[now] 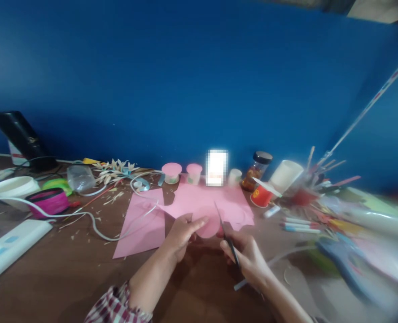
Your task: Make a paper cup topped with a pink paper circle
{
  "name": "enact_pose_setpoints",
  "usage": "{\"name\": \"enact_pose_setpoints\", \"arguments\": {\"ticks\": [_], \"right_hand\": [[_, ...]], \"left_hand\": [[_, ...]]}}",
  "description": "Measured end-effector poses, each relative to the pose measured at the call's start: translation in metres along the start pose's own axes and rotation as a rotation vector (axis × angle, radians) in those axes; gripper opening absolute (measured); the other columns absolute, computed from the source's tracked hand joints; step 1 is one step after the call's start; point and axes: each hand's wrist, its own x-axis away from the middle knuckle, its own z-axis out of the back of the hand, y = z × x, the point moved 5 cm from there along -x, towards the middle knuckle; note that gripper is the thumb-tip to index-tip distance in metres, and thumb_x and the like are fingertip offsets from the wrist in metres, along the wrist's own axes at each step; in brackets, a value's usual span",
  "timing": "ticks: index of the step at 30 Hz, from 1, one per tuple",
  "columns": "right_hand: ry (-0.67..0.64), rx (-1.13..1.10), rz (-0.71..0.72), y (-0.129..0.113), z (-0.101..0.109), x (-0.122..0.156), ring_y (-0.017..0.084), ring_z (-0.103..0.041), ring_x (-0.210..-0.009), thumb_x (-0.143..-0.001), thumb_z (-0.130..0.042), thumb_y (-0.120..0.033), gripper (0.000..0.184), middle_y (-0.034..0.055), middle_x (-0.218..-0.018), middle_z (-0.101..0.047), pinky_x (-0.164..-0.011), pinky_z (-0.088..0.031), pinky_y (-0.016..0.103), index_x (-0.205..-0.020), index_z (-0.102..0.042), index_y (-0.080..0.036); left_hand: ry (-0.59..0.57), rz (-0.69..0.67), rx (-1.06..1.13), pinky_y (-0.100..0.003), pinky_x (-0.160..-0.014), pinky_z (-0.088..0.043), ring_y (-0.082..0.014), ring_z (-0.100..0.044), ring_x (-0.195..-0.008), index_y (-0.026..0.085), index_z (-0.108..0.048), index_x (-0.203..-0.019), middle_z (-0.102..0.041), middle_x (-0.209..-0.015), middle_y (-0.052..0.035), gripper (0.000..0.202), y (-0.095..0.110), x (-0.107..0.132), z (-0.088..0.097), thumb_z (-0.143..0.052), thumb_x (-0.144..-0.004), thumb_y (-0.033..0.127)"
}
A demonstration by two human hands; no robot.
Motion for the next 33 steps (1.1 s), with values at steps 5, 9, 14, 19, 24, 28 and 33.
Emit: {"name": "enact_pose_setpoints", "arguments": {"ticks": [5, 9, 14, 19, 24, 28, 33], "right_hand": [[0.010, -0.025, 0.005, 0.004, 0.001, 0.000, 0.011, -0.047, -0.047, -0.077, -0.068, -0.059, 0.055, -0.0024, -0.054, -0.052, -0.046, -0.037, 0.023, -0.102, -0.070, -0.010], [0.005, -0.040, 0.016, 0.008, 0.001, -0.001, 0.010, -0.047, -0.047, -0.075, -0.071, -0.056, 0.053, -0.0027, -0.056, -0.053, -0.046, -0.037, 0.022, -0.102, -0.070, -0.011], [0.020, -0.035, 0.039, 0.001, -0.002, 0.000, 0.010, -0.045, -0.048, -0.075, -0.071, -0.055, 0.051, -0.0026, -0.055, -0.051, -0.046, -0.036, 0.022, -0.099, -0.071, -0.010], [-0.038, -0.025, 0.066, -0.004, -0.008, 0.002, 0.010, -0.041, -0.050, -0.079, -0.068, -0.054, 0.047, -0.0024, -0.056, -0.048, -0.046, -0.035, 0.021, -0.095, -0.072, -0.010], [-0.051, -0.009, 0.067, 0.002, -0.009, 0.002, 0.010, -0.042, -0.051, -0.081, -0.066, -0.053, 0.046, -0.0026, -0.058, -0.048, -0.047, -0.035, 0.021, -0.098, -0.071, -0.011], [-0.046, -0.011, 0.054, 0.005, -0.008, 0.001, 0.010, -0.042, -0.052, -0.081, -0.066, -0.054, 0.048, -0.0018, -0.060, -0.048, -0.047, -0.035, 0.021, -0.098, -0.071, -0.010], [-0.043, -0.011, 0.046, 0.005, -0.008, 0.001, 0.011, -0.043, -0.053, -0.079, -0.067, -0.056, 0.051, -0.0012, -0.062, -0.049, -0.048, -0.037, 0.023, -0.099, -0.070, -0.009]], "left_hand": [[-0.029, 0.016, 0.116, -0.019, -0.045, -0.030, -0.0060, -0.047, -0.047, 0.015, -0.066, -0.085, -0.063, -0.065, 0.0020, 0.043, -0.001, 0.008, -0.007, -0.087, -0.056, 0.039], [-0.096, -0.003, 0.204, -0.020, -0.052, -0.039, -0.0104, -0.058, -0.059, 0.012, -0.069, -0.095, -0.069, -0.075, -0.0042, 0.044, -0.004, 0.012, -0.014, -0.084, -0.063, 0.037], [-0.093, 0.012, 0.285, -0.021, -0.058, -0.045, -0.0133, -0.065, -0.069, 0.012, -0.070, -0.095, -0.073, -0.084, -0.0069, 0.038, -0.016, 0.015, -0.022, -0.084, -0.065, 0.032], [-0.070, 0.018, 0.318, -0.028, -0.063, -0.050, -0.0190, -0.068, -0.071, 0.011, -0.070, -0.088, -0.073, -0.079, -0.0089, 0.033, -0.020, 0.019, -0.027, -0.080, -0.069, 0.035], [0.122, -0.032, 0.199, -0.025, -0.058, -0.047, -0.0195, -0.068, -0.072, 0.008, -0.070, -0.093, -0.073, -0.082, -0.0109, 0.041, -0.020, 0.016, -0.016, -0.082, -0.064, 0.035], [0.121, -0.060, 0.212, -0.033, -0.062, -0.053, -0.0251, -0.069, -0.070, 0.005, -0.071, -0.094, -0.074, -0.079, -0.0144, 0.044, -0.016, 0.017, -0.017, -0.082, -0.064, 0.034], [0.067, -0.070, 0.230, -0.033, -0.061, -0.054, -0.0252, -0.069, -0.069, 0.005, -0.072, -0.087, -0.074, -0.077, -0.0149, 0.037, -0.012, 0.021, -0.021, -0.081, -0.065, 0.034]]}}
